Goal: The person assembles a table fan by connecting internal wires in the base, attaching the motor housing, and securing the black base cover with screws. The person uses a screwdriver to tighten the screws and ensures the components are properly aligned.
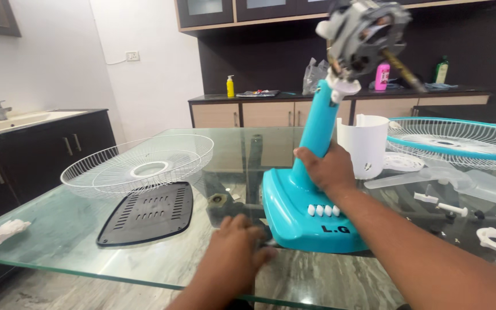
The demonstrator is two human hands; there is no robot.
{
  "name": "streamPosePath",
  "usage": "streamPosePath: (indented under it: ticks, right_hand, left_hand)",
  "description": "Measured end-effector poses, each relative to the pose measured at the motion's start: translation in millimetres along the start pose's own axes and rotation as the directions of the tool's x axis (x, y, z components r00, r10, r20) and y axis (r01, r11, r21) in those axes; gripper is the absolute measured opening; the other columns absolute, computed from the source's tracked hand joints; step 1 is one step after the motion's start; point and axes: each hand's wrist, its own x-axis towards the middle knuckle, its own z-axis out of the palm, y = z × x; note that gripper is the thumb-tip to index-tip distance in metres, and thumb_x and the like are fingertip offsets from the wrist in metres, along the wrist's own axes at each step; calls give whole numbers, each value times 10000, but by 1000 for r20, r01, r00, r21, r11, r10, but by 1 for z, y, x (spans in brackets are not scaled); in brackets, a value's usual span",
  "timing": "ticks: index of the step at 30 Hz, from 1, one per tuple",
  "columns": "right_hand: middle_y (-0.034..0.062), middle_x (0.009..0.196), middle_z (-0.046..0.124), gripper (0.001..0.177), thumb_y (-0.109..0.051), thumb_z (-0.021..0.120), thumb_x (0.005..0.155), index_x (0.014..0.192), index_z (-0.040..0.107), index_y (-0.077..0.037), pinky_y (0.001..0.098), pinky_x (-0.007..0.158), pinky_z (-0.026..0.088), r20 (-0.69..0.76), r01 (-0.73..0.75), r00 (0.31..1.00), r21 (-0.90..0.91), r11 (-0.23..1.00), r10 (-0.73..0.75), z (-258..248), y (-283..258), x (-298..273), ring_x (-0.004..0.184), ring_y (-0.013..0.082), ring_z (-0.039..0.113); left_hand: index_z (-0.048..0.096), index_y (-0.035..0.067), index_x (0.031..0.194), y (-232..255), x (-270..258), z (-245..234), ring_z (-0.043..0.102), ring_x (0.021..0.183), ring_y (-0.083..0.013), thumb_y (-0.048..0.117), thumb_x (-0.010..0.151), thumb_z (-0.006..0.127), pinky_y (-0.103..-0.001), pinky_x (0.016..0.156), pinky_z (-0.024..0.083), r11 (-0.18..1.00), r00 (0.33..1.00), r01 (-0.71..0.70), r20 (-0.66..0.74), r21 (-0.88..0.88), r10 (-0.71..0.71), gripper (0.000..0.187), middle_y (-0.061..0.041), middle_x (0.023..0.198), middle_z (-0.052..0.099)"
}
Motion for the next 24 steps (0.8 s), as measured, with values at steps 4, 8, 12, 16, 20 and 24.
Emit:
streamPosePath:
  ticks: [4, 8, 12, 16, 20, 24]
  right_hand:
    - [169, 873, 760, 482, -458, 713, 762, 961, 740, -20, 411, 751, 567, -28, 24, 999, 107, 994, -21, -14, 5, 5, 799, 301, 741]
    - [162, 846, 758, 481, -458, 721, 774, 946, 739, -10, 394, 714, 571, -2, 21, 1000, 154, 988, -21, -21, 11, 9, 759, 278, 739]
    - [149, 847, 762, 492, -474, 732, 772, 953, 738, -17, 376, 708, 580, 6, 73, 997, 162, 984, -75, -19, 15, 10, 764, 261, 746]
    - [152, 882, 769, 520, -480, 731, 759, 1002, 722, -21, 389, 722, 590, 32, 131, 990, 184, 974, -139, -14, 12, -2, 804, 272, 759]
    - [179, 928, 765, 535, -507, 741, 752, 1011, 724, -39, 430, 782, 582, 84, 150, 985, 36, 988, -153, -11, 4, -13, 867, 318, 754]
    - [188, 945, 755, 540, -519, 722, 768, 1044, 703, -55, 466, 797, 561, 118, 229, 967, -6, 973, -226, -11, 3, -26, 901, 368, 727]
  left_hand:
    - [760, 88, 915, -37, 41, -4, 655, 1033, -370, 233, 843, 705, -491, 887, 526, 980, 974, 193, -125, 40, -186, 171, -168, 1009, 698]
    - [794, 117, 922, -80, 92, -20, 712, 908, -349, 280, 889, 720, -470, 829, 557, 901, 897, 432, -117, 42, -425, 182, -172, 953, 750]
    - [798, 22, 870, -106, 142, -32, 750, 630, -231, 344, 897, 781, -362, 670, 587, 762, 810, 565, 39, -315, -585, 324, -116, 751, 776]
    - [791, 39, 872, -108, 178, -15, 657, 509, -182, 185, 875, 777, -357, 515, 534, 769, 886, 402, 1, -497, -463, 146, -94, 664, 737]
    - [801, 39, 851, -111, 201, 6, 658, 526, -155, 169, 868, 783, -316, 503, 530, 795, 883, 450, 72, -406, -463, 132, -74, 677, 729]
    - [764, 35, 904, -122, 210, 29, 627, 521, -181, 76, 844, 777, -335, 483, 531, 553, 818, 507, 166, -661, -551, 74, -97, 687, 701]
